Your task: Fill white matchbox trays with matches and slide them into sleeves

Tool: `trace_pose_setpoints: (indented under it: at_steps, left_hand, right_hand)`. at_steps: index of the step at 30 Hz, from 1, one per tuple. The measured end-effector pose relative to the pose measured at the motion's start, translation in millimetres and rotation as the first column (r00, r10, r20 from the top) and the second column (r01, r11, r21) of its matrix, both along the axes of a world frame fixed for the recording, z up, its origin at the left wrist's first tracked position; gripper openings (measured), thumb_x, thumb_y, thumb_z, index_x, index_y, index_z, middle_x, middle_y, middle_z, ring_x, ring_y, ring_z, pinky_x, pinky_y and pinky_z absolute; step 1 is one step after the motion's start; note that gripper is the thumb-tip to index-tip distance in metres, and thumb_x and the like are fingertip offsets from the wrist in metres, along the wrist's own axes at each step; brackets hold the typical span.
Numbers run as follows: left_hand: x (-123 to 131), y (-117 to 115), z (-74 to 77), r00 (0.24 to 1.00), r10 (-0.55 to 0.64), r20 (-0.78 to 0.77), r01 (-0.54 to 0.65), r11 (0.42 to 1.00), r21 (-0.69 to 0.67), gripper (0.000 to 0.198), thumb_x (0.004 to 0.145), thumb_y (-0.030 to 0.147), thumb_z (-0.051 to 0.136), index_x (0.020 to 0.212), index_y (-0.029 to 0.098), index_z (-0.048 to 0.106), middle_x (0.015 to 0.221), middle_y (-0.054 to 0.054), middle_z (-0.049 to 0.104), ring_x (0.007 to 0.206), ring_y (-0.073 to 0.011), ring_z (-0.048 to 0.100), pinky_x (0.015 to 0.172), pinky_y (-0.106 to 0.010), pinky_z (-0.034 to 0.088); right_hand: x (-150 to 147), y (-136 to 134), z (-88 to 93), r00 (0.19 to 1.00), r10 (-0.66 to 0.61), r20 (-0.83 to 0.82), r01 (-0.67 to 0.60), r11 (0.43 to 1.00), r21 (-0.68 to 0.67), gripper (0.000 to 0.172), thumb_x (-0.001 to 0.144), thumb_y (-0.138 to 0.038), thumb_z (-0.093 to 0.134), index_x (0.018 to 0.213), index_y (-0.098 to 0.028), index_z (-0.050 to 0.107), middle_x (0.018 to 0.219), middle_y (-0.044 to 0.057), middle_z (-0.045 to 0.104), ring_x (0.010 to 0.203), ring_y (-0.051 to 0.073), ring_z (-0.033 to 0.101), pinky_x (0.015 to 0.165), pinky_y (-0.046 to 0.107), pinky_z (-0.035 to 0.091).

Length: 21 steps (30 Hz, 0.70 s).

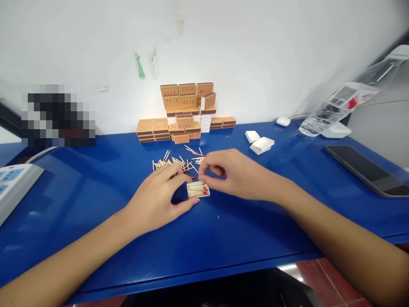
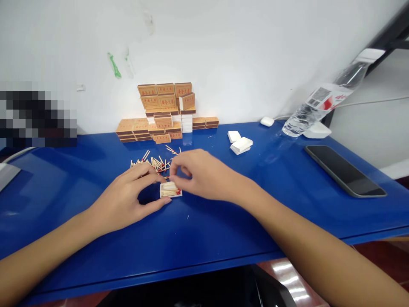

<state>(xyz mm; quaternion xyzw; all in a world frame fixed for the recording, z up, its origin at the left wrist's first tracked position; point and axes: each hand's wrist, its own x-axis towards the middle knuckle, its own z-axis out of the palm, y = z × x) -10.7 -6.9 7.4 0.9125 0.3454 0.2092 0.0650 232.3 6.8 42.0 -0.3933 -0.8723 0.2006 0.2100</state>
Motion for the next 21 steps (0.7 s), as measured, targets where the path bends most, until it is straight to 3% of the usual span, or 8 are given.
trace_pose_setpoints:
  at_steps: [6,11,13,16,18,21]
  left_hand:
    - [-1,-2,3.3,0.999,-0.026,-0.028,0.026,1.000,-0.016,0.025,0.098,0.041,0.067,0.103,0.016,0.069,0.100,-0.008,0.061,0.093,-0.0253,0.060,0.082,-0.042,0.052]
    - [-1,-1,2.3,0.999,-0.031,-0.015,0.030,0.999,-0.019,0.028,0.096,0.043,0.070,0.109,0.017,0.070,0.105,-0.008,0.063,0.096,-0.0249,0.062,0.085,-0.042,0.054]
    - [-2,-1,1.5,0.999,-0.031,-0.007,0.031,0.999,-0.009,0.031,0.096,0.043,0.071,0.112,0.017,0.070,0.107,-0.009,0.064,0.098,-0.0253,0.063,0.087,-0.043,0.054]
    - [-2,-1,1.6,1.000,-0.030,-0.008,0.030,1.000,0.002,0.035,0.095,0.044,0.072,0.117,0.017,0.070,0.113,-0.010,0.065,0.103,-0.0266,0.064,0.090,-0.044,0.055]
    - [-2,-1,2.7,1.000,-0.022,-0.012,0.022,1.000,0.002,0.038,0.094,0.045,0.073,0.119,0.017,0.070,0.116,-0.011,0.065,0.105,-0.0272,0.065,0.092,-0.044,0.055]
    - [-2,-2,4.7,1.000,-0.005,-0.028,0.004,1.000,-0.004,0.041,0.091,0.047,0.075,0.119,0.018,0.069,0.117,-0.010,0.066,0.106,-0.0277,0.066,0.094,-0.045,0.055]
  right_hand:
    - [-20,-10,-12.1,0.994,0.100,0.036,-0.095,0.988,-0.122,0.007,0.088,-0.016,0.071,0.082,-0.018,0.067,0.078,-0.002,0.064,0.069,0.012,0.052,0.068,0.027,0.036]
    - [-10,-8,0.6,0.993,0.102,0.061,-0.094,0.989,-0.118,0.012,0.095,-0.027,0.069,0.088,-0.018,0.072,0.080,-0.001,0.065,0.069,0.012,0.052,0.066,0.028,0.035]
    - [0,-3,8.1,0.997,0.045,0.060,-0.043,0.999,-0.030,0.017,0.098,-0.030,0.065,0.089,-0.018,0.073,0.077,-0.001,0.064,0.067,0.012,0.050,0.065,0.029,0.033]
    - [23,9,14.5,0.986,-0.137,0.095,0.126,0.985,0.118,0.020,0.098,-0.031,0.062,0.087,-0.018,0.073,0.073,0.000,0.062,0.063,0.012,0.048,0.064,0.031,0.032]
    - [40,18,13.9,0.952,-0.202,0.231,0.178,0.977,0.118,0.022,0.094,-0.037,0.065,0.086,-0.019,0.073,0.072,0.001,0.062,0.063,0.014,0.049,0.063,0.031,0.032]
    - [58,26,8.4,0.901,-0.190,0.389,0.197,0.980,0.023,0.032,0.089,-0.052,0.070,0.094,-0.020,0.074,0.080,0.003,0.066,0.068,0.017,0.054,0.063,0.032,0.035]
